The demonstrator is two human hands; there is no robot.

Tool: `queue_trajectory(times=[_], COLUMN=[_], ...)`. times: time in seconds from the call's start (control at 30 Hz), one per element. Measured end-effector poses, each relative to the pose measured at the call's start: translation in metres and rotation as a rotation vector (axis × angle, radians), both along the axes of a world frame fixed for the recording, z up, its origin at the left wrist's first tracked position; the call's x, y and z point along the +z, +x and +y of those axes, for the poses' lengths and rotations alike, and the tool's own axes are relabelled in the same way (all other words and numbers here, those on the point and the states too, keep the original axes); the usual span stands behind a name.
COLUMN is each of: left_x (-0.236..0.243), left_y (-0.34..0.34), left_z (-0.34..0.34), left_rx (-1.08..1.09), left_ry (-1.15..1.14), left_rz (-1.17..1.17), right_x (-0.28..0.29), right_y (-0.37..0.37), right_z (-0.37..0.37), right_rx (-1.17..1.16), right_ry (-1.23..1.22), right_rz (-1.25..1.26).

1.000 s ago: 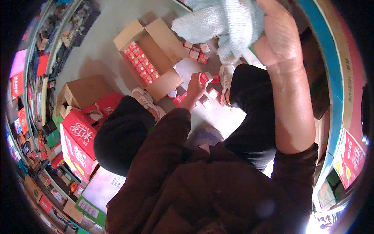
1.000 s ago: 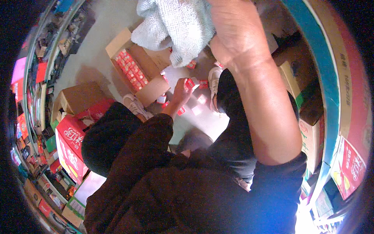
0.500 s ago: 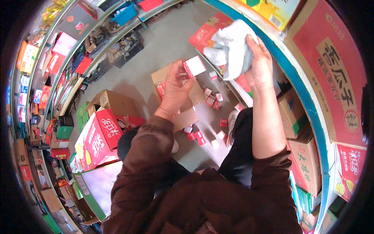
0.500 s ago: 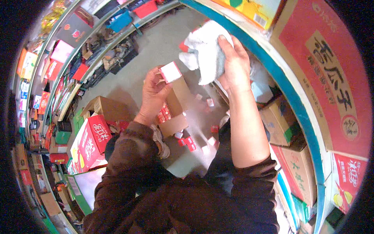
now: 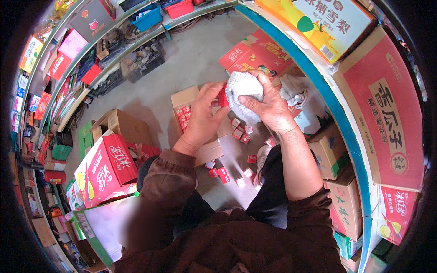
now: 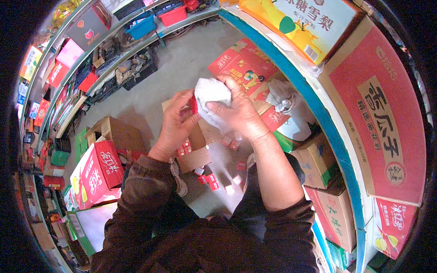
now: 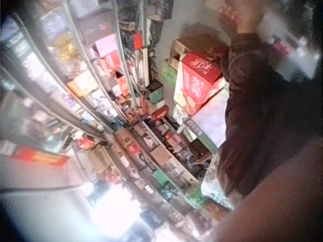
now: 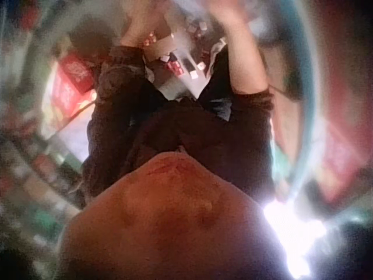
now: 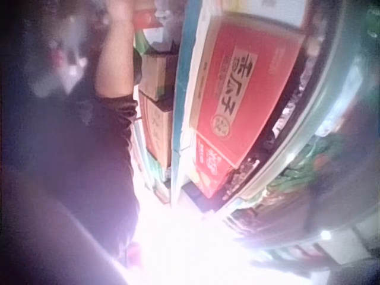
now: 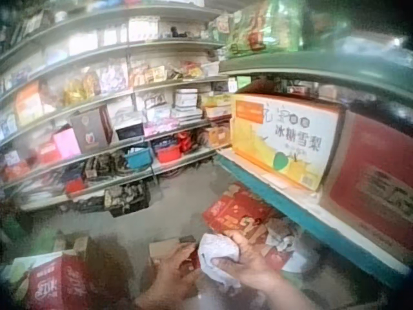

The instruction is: The person sits on the floor and repeatedly wipes small red-and-white boxes with a white cloth, then places them into a cardboard box. The person handles the boxes one at a time, wiping each before stacking them inside the larger box.

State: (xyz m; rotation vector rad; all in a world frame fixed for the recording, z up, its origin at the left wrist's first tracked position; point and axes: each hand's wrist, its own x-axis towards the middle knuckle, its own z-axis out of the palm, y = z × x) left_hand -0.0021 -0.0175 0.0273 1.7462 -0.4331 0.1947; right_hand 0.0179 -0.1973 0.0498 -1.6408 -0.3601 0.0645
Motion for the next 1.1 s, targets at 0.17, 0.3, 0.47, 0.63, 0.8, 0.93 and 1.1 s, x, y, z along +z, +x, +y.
queue_trajectory(times=[0.17,0.3,0.47,0.63,0.8,0.93,1.1], left_x=[0.0,0.002,0.008,0.013,0.012,0.005,0.001], left_y=[0.003,0.005,0.006,0.007,0.005,0.006,0.006], left_z=[0.006,0.014,0.022,0.018,0.014,0.011,0.012], left_rx=[0.011,0.044,-0.043,-0.022,0.071,0.08,0.127], left_ry=[-0.046,-0.024,0.085,0.105,-0.111,-0.321,-0.386], left_rz=[0.041,-0.017,0.035,-0.041,0.087,0.217,0.347], right_x=[-0.005,-0.015,-0.025,-0.026,-0.02,-0.019,-0.017], right_y=[0.008,0.014,0.024,0.028,0.024,0.023,0.016], right_z=[0.014,0.031,0.045,0.05,0.049,0.048,0.05], right_rx=[0.025,-0.08,-0.309,-0.418,-0.423,-0.547,-0.467], right_ry=[0.146,0.188,0.169,0.241,0.284,-0.092,-0.048], right_rz=[0.168,0.125,-0.032,0.014,-0.1,-0.424,-0.386])
